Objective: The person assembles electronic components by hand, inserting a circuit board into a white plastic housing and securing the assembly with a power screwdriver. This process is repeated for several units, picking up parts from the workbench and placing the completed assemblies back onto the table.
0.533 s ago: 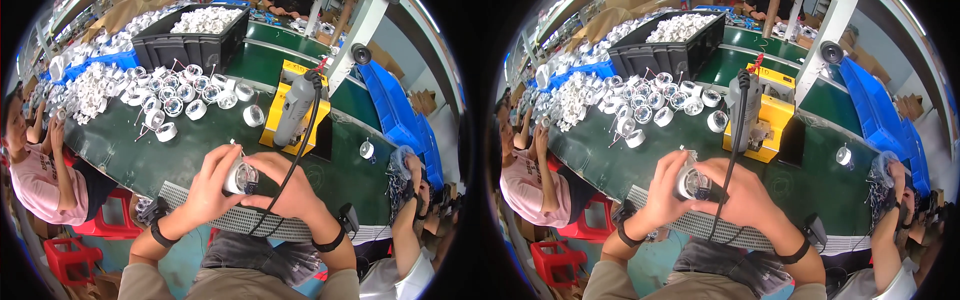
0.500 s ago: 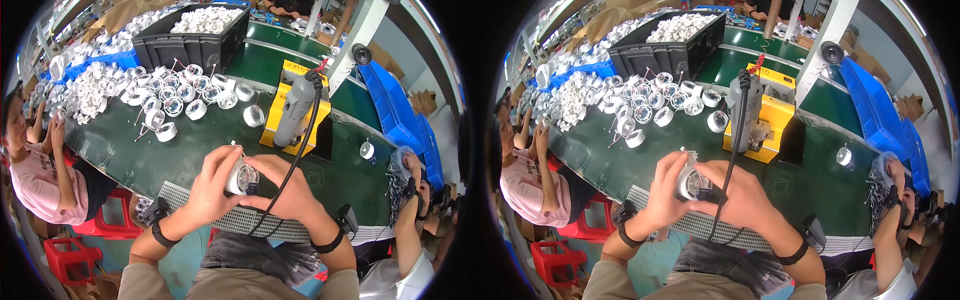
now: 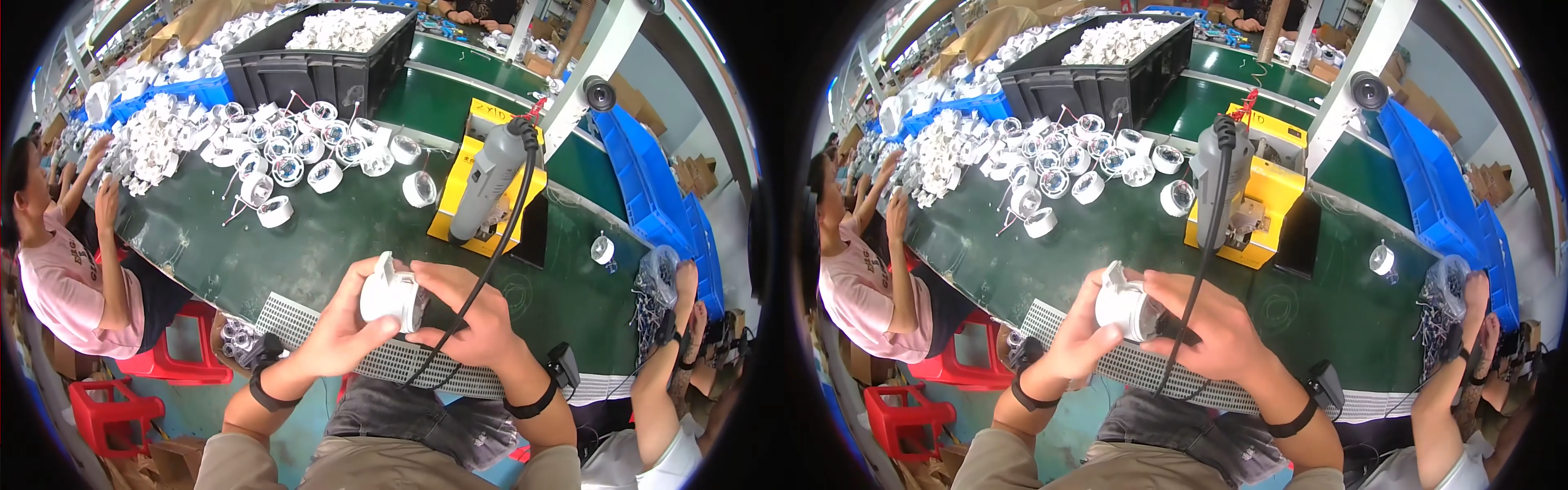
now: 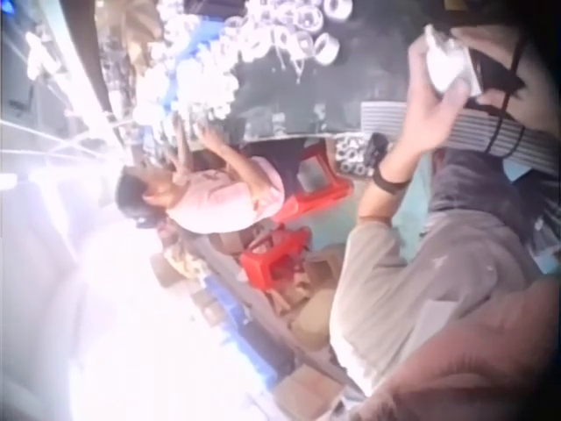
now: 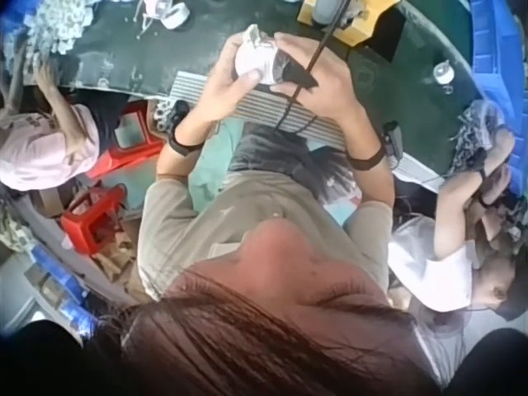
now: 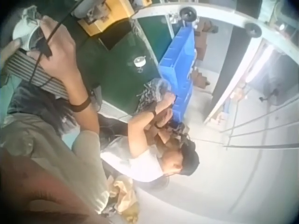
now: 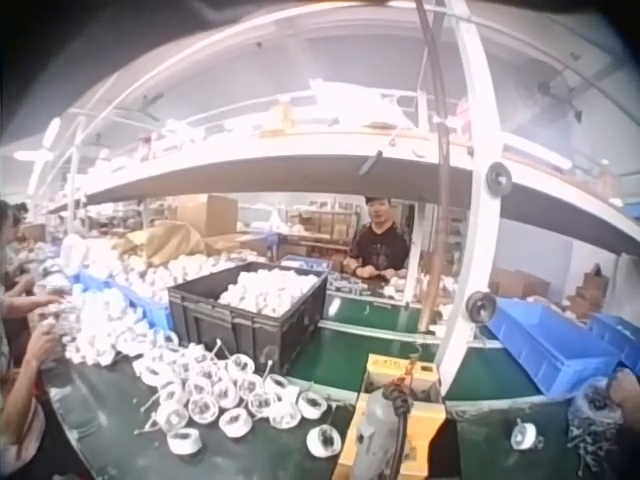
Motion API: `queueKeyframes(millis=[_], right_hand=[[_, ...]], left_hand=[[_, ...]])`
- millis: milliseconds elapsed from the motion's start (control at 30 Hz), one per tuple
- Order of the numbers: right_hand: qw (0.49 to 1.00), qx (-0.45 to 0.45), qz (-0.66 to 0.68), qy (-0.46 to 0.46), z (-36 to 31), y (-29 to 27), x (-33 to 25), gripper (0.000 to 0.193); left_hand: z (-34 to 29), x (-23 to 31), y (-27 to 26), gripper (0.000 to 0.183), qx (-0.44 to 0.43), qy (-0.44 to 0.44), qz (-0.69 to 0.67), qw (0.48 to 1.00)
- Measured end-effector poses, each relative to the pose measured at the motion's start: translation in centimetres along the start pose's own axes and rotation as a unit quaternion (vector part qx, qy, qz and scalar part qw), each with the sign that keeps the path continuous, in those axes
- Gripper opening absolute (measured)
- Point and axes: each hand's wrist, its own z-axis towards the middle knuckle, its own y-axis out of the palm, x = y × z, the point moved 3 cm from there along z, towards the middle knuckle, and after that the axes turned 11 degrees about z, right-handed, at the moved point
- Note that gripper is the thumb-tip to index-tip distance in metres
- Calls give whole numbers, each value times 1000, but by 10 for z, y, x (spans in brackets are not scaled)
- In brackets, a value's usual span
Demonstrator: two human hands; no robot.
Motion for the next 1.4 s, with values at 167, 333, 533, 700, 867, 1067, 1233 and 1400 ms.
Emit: queueKeyframes(millis=[167, 333, 533, 700, 867, 1067, 1233, 1400], right_hand=[[999, 51, -1, 14, -5, 10, -7, 70], [996, 84, 8, -23, -14, 20, -4, 70], [996, 84, 22, -22, -18, 23, -6, 68], [996, 83, -26, -37, -14, 22, -9, 69], [993, 93, -49, -62, -15, 20, -12, 69], [992, 95, -67, -51, -14, 22, -11, 64], [994, 91, -51, -24, -13, 24, -11, 64], [996, 87, -23, 8, -14, 23, -2, 65]], left_hand=[[-2, 6, 16, 48, 67, 49, 98, 992], [-6, -6, 25, 36, 114, 99, -2, 989], [-8, -12, 23, 35, 142, 152, 67, 976], [-5, -7, 18, 33, 118, 128, 69, 982], [-5, -14, 20, 33, 83, 82, -48, 992], [-5, -22, 22, 38, 108, 23, -108, 988], [-6, -30, 21, 36, 138, 38, -98, 985], [-2, -26, 17, 39, 140, -20, -63, 988]])
